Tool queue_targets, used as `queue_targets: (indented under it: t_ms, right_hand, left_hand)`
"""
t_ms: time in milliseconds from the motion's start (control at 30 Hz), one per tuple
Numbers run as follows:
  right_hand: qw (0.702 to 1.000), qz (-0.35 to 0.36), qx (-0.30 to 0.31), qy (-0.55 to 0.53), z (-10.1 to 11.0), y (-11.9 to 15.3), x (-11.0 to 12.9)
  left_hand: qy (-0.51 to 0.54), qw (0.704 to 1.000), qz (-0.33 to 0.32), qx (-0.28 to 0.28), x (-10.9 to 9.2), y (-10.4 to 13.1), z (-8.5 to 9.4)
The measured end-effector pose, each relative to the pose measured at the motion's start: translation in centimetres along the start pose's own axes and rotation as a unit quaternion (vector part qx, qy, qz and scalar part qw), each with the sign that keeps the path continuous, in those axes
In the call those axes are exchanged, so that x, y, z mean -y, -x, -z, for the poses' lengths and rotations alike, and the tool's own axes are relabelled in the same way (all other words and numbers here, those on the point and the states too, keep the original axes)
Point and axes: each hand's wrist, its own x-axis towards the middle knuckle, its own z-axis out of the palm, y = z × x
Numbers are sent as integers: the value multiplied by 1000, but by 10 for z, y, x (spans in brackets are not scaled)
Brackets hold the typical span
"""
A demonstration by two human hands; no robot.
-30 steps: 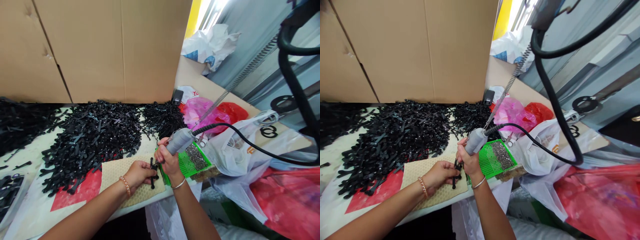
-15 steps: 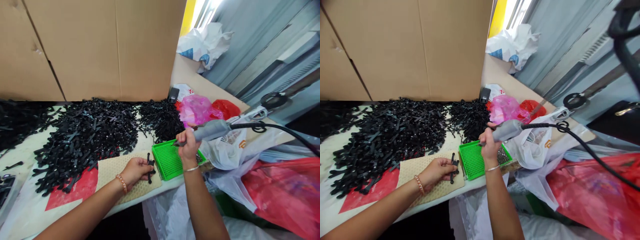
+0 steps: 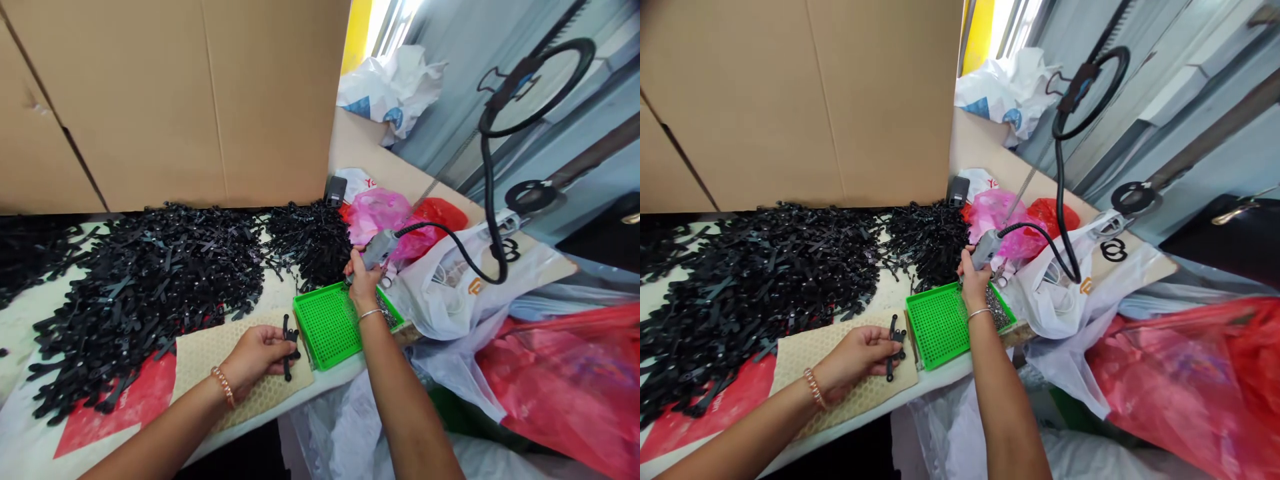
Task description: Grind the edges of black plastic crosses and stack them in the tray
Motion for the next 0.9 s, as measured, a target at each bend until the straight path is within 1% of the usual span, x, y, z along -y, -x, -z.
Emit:
queue_targets:
  t_ms: [267, 567, 767, 900]
  right_hand:
    - [1000, -1, 7, 5, 4, -1, -3]
    - [1000, -4, 19, 4, 3, -1, -2]
    - [1000, -4, 18, 11, 2, -1, 0]
    - [1000, -9, 12, 24, 1, 0, -4]
  left_hand:
    - [-5, 1000, 6, -4, 1, 1, 0]
    - [2, 1000, 1, 0, 0, 1, 0]
    - [15, 1000, 4, 0, 1, 1, 0]
    - [15, 1000, 2, 6, 2, -1, 0]
